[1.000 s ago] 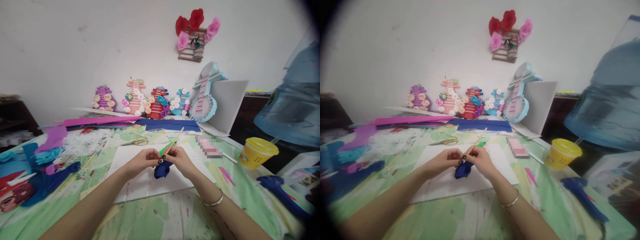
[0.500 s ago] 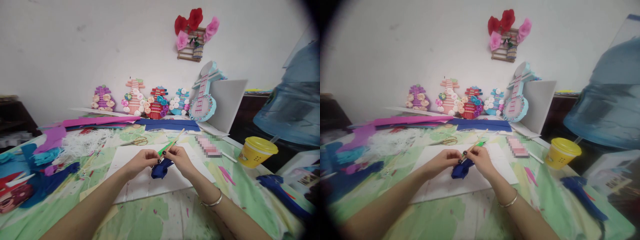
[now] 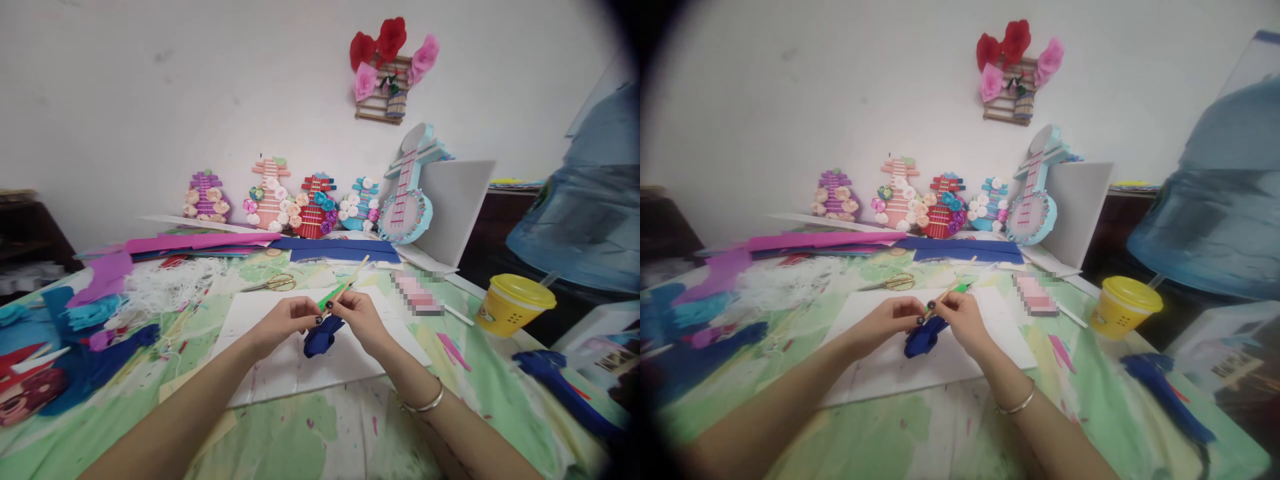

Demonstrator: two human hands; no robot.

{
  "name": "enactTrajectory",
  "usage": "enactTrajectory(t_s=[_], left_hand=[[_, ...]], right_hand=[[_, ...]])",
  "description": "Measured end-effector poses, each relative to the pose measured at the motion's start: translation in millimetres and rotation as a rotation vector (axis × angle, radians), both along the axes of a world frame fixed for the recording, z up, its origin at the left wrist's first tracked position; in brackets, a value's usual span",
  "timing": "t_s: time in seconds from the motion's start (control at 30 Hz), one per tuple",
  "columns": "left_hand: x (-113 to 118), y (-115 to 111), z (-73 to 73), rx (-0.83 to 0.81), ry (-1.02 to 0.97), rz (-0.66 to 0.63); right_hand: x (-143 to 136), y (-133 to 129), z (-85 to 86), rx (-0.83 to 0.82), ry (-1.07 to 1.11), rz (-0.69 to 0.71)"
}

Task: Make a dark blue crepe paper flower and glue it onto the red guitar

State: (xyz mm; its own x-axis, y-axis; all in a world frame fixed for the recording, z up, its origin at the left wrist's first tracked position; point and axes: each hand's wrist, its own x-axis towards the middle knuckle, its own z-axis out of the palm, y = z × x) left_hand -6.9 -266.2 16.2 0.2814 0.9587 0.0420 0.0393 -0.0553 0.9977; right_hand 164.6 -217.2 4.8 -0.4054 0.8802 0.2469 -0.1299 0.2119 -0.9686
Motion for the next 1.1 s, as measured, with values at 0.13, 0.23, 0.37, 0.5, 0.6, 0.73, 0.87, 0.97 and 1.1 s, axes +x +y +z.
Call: enactTrajectory(t_s=[0.13,0.23,0.37,0.5,0.6,0.73,0.87,0.97,1.1], left_hand=[[1.4,0.7,-2.2,-0.016,0.026,0.006],[2.9,-0.3,-2.7,-0.012,0.03,0.025],[3.9,-2.7,-1.2,0.0,0.041,0.024],[4.8,-3.8,0.8,-0.03,0.044,-0.005],[5.3,-3.2,1.6,-0.034,0.069,0.006],[3.9,-1.0,-0.6,-0.013,0.126,0.032],[0.5,4.2,-7.6,0.0,0.219,0.055],[-1.3,8.8,-13.8,0.015,0.308,0.098],[0.8,10.0,-20.3,0.129,0.508,0.174]], right_hand=[[0.9,1.0,-2.1,0.006,-0.017,0.013],[0.7,0.7,-1.0,-0.011,-0.01,-0.007],[-0.9,-1.5,1.7,0.003,-0.026,-0.065],[-0.1,-2.1,4.7,0.03,-0.017,-0.122],[3.3,0.4,6.4,0.041,0.035,-0.157],[11.0,7.3,8.8,0.069,0.127,-0.257],[18.7,13.3,12.4,0.065,0.231,-0.353],[21.2,15.7,13.1,0.035,0.257,-0.357],[22.1,21.0,8.3,0.074,0.208,-0.321]])
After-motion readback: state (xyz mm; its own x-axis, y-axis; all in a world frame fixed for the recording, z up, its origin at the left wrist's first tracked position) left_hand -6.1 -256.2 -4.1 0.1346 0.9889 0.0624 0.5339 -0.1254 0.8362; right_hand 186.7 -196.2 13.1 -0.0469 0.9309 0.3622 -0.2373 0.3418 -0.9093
